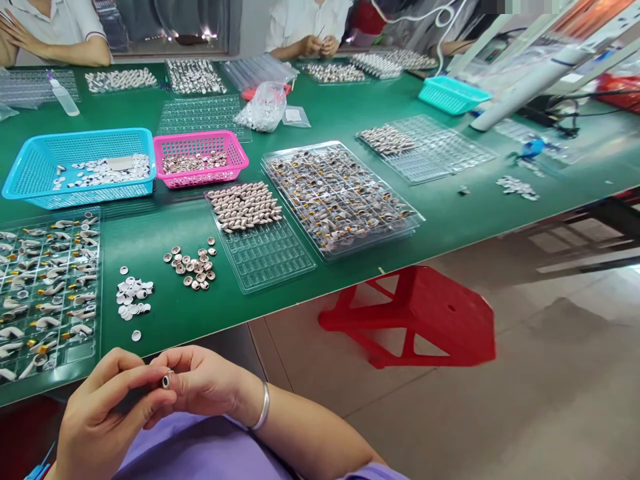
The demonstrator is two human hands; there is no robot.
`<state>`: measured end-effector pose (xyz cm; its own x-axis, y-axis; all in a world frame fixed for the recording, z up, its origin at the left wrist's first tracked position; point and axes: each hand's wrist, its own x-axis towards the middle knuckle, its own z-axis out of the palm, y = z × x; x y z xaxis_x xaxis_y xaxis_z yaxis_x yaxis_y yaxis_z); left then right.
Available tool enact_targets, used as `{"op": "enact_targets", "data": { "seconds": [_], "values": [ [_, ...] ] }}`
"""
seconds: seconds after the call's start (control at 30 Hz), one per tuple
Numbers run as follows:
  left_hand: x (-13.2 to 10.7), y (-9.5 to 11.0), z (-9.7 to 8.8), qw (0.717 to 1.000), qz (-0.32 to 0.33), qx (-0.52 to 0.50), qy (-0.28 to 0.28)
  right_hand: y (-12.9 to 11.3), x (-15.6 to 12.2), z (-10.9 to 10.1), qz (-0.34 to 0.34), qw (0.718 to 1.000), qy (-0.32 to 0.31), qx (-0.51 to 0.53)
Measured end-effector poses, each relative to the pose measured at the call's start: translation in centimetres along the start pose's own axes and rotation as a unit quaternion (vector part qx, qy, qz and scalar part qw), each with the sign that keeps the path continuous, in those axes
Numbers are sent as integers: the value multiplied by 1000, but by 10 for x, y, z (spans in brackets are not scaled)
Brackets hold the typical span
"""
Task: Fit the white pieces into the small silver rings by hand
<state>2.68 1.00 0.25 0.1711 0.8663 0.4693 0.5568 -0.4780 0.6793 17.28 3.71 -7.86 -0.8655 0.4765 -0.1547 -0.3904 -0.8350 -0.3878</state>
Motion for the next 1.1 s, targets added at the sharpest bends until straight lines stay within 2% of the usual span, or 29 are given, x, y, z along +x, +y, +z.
{"op": "enact_targets", "data": {
  "seconds": [0.1,0.2,0.27,0.4,0.67,0.77,1.0,1.1],
  "values": [
    [-2,-1,0,1000,-16,-9,-4,-3,-2,3,-13,1000,6,-17],
    [-6,-6,-3,999,-30,-10,-9,-14,-8,13,-52,993,68,-77],
    [-9,-10,-5,1000,-29,3,-8,-24,-13,23,-69,979,119,-152],
    [-13,-20,-8,1000,-27,4,-14,-39,-21,40,-51,950,178,-250],
    [-15,-25,-2,985,-114,-130,19,-38,-17,45,-30,953,180,-241],
    [-16,-26,-2,987,-100,-123,20,-39,-16,46,-24,956,180,-229],
    [-20,-28,-6,999,7,-46,5,-26,-11,39,-43,963,192,-182],
    [-18,-27,-9,999,15,-45,-8,-29,-14,37,-53,967,165,-187]
  ]
}}
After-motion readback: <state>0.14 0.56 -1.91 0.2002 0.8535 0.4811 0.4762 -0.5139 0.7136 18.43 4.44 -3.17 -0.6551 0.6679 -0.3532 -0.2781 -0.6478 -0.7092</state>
